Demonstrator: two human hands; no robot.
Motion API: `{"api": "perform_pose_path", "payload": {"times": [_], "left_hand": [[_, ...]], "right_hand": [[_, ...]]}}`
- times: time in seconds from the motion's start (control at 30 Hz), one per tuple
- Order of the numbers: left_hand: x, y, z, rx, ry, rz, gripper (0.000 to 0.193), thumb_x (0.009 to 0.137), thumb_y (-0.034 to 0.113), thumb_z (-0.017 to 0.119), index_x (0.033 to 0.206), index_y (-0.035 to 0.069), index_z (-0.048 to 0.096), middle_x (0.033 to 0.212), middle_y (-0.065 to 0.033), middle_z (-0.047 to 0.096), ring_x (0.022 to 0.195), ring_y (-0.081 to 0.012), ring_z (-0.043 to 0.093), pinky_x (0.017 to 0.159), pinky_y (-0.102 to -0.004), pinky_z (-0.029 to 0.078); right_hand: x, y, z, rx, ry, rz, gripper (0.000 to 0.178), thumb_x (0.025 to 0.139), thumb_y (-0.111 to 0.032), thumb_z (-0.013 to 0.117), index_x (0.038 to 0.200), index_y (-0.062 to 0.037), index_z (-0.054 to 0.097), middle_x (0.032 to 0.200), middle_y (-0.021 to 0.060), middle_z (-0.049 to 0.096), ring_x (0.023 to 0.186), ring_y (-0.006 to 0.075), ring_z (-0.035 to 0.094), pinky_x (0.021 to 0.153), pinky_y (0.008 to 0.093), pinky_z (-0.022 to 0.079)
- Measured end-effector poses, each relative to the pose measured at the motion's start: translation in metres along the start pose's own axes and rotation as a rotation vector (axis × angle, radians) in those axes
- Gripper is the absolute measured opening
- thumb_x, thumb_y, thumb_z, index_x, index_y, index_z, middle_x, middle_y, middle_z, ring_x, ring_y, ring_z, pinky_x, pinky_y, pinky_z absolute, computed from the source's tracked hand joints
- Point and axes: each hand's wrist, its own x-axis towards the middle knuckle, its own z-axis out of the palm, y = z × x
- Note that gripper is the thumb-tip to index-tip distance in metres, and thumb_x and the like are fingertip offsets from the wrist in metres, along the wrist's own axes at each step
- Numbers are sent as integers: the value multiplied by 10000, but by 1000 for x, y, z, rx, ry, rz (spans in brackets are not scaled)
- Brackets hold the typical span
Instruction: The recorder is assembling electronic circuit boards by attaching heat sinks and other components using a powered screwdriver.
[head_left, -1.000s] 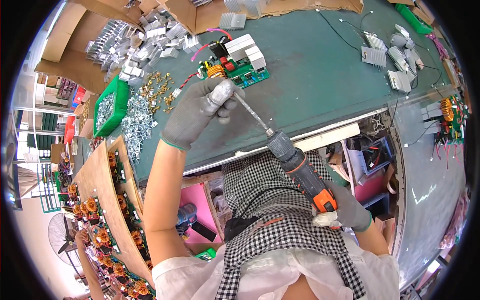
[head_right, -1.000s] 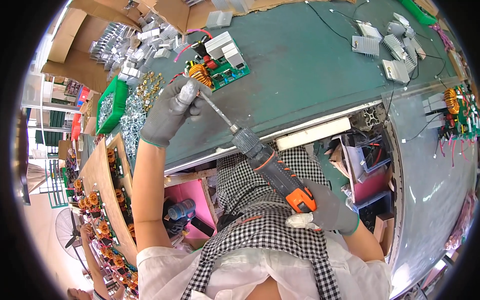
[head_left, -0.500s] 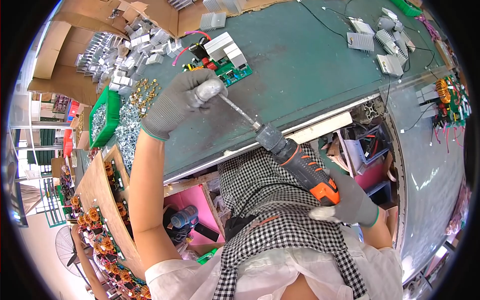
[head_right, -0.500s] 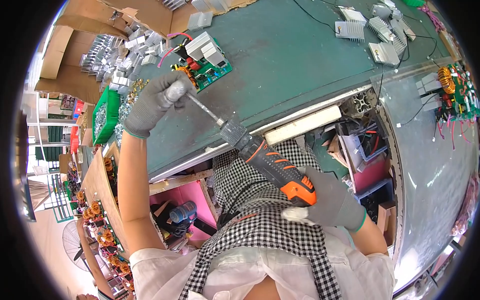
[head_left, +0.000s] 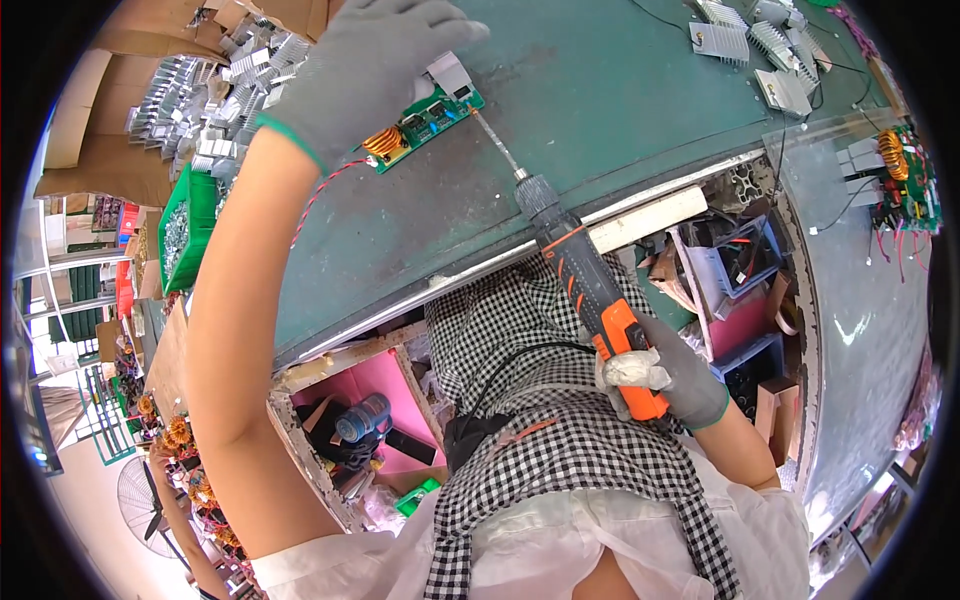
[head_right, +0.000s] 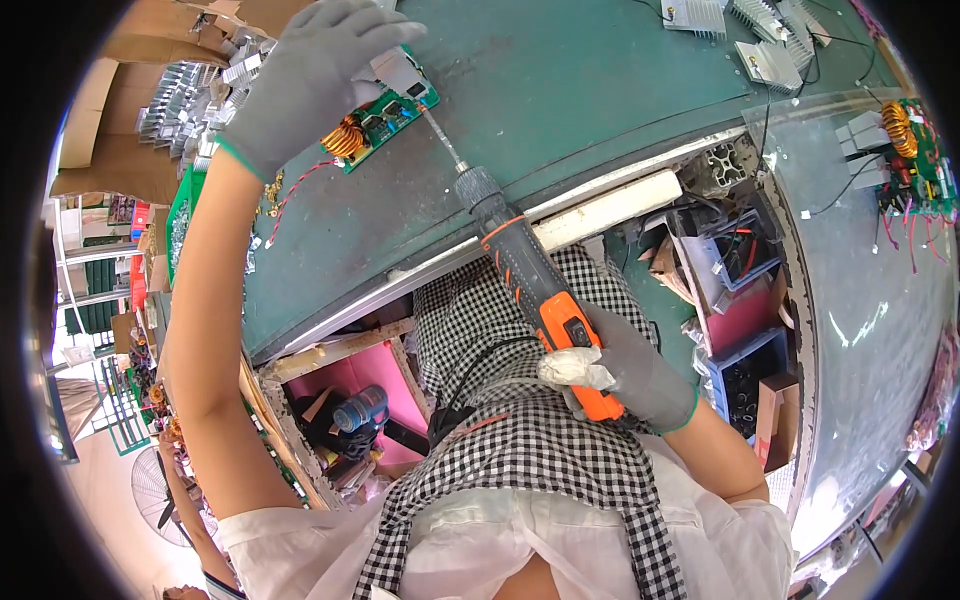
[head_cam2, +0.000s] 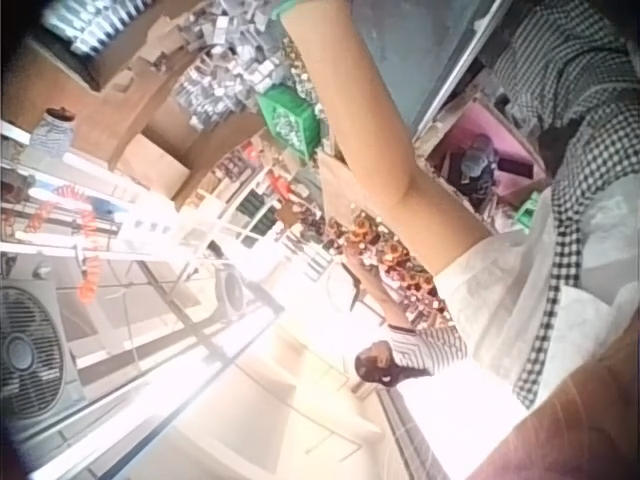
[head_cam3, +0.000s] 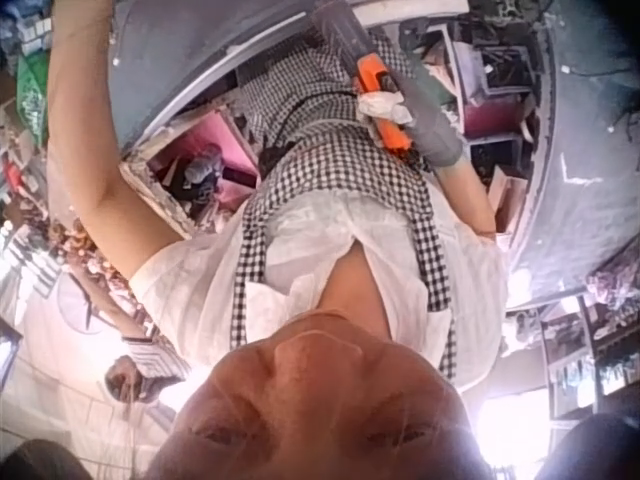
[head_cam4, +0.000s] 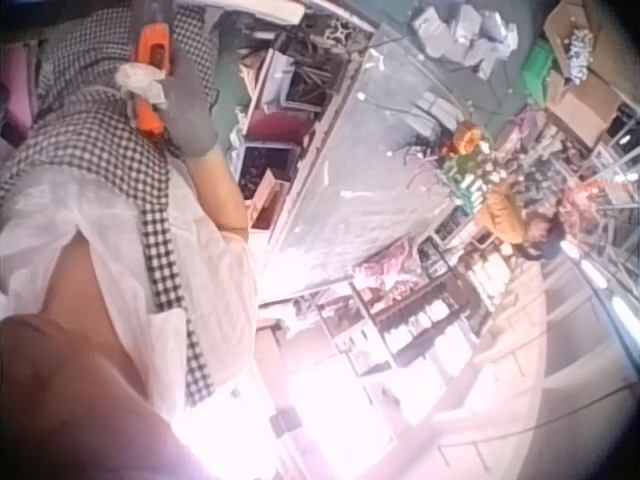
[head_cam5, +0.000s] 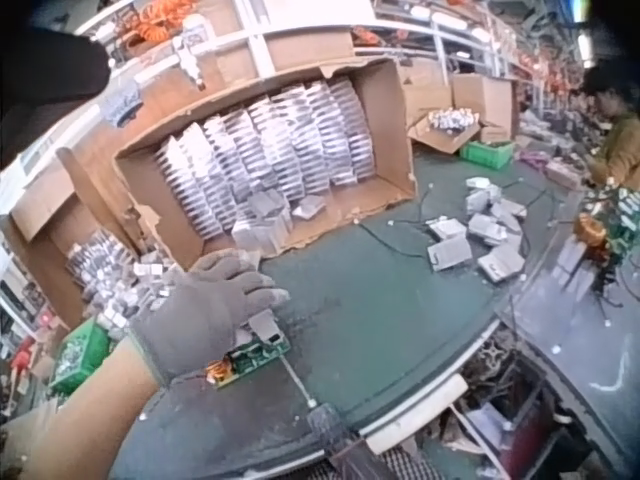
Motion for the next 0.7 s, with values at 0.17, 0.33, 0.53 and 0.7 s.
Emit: {"api": "perform_pose_path", "payload": {"times": [0.17,0.33,0.53,0.7], "left_hand": [[1,-7,21,181,-73,156,352,836,117,536,1171,178,628,1115,-16,612,1139,-213,537,1135,-375,248],[13,-14,42,190,206,297,225,834,144,528,1016,202,647,966,9,613,1030,-183,557,1037,-356,313],[8,-15,32,93,-105,193,100,801,154,542,841,197,622,823,26,589,923,-168,561,918,-331,362],[7,-27,41,-129,-45,226,120,786,118,607,894,147,650,861,-32,629,923,-232,585,906,-356,413]], "right_hand": [[7,-7,5,-7,-7,39,500,774,-293,774,1118,-9,546,847,33,617,750,116,603,656,278,509],[15,-4,2,30,-25,17,512,781,-293,775,1135,-10,538,866,40,617,754,118,605,656,279,509],[16,-13,9,24,-30,10,544,778,-323,772,1149,-1,537,882,46,621,739,117,597,648,281,507],[17,-7,6,51,27,-2,504,790,-273,705,1167,18,538,860,96,633,658,164,624,602,296,532]]}}
